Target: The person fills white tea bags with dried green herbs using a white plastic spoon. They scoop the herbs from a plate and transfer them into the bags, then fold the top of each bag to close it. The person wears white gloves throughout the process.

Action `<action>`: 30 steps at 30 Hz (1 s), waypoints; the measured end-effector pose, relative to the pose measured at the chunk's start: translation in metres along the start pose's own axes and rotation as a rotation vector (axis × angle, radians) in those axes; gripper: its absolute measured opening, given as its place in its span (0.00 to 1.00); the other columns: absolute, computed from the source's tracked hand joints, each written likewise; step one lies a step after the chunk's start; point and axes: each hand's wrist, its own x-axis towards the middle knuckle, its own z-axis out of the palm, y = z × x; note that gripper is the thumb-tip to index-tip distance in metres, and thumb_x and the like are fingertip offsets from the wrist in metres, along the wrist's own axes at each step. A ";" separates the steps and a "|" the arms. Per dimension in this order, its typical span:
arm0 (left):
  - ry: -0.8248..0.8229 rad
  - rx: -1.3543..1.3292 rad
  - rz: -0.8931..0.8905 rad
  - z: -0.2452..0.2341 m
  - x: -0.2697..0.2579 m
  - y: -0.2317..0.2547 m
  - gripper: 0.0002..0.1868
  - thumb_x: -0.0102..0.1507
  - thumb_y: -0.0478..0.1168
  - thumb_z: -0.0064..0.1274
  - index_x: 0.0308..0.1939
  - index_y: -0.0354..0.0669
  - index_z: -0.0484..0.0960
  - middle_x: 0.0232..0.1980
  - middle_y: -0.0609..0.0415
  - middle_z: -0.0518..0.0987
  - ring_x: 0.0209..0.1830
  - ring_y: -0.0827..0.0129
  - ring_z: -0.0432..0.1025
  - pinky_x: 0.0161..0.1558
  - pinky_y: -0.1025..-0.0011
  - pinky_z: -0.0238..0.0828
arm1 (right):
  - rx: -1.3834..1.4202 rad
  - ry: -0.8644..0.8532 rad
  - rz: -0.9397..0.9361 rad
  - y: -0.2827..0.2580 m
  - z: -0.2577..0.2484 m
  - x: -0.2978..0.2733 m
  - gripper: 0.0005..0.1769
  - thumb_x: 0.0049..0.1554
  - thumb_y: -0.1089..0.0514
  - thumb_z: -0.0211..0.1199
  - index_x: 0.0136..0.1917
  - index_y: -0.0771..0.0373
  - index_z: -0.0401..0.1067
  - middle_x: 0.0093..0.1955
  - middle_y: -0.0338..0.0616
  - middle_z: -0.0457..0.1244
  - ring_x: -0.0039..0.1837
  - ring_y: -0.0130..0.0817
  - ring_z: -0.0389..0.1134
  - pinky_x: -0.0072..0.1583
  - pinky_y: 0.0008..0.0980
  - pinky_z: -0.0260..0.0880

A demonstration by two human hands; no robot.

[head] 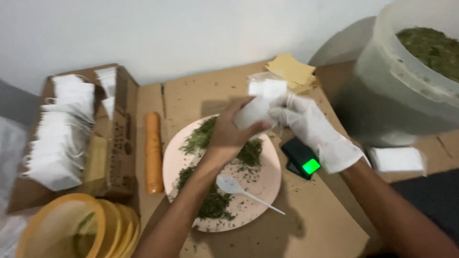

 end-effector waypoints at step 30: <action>0.129 -0.030 0.046 -0.060 -0.092 -0.072 0.05 0.64 0.38 0.73 0.41 0.46 0.92 0.35 0.52 0.83 0.43 0.68 0.76 0.57 0.61 0.70 | 0.442 -0.134 -0.037 -0.021 0.105 -0.061 0.08 0.64 0.63 0.72 0.56 0.63 0.87 0.45 0.46 0.77 0.50 0.25 0.72 0.55 0.32 0.76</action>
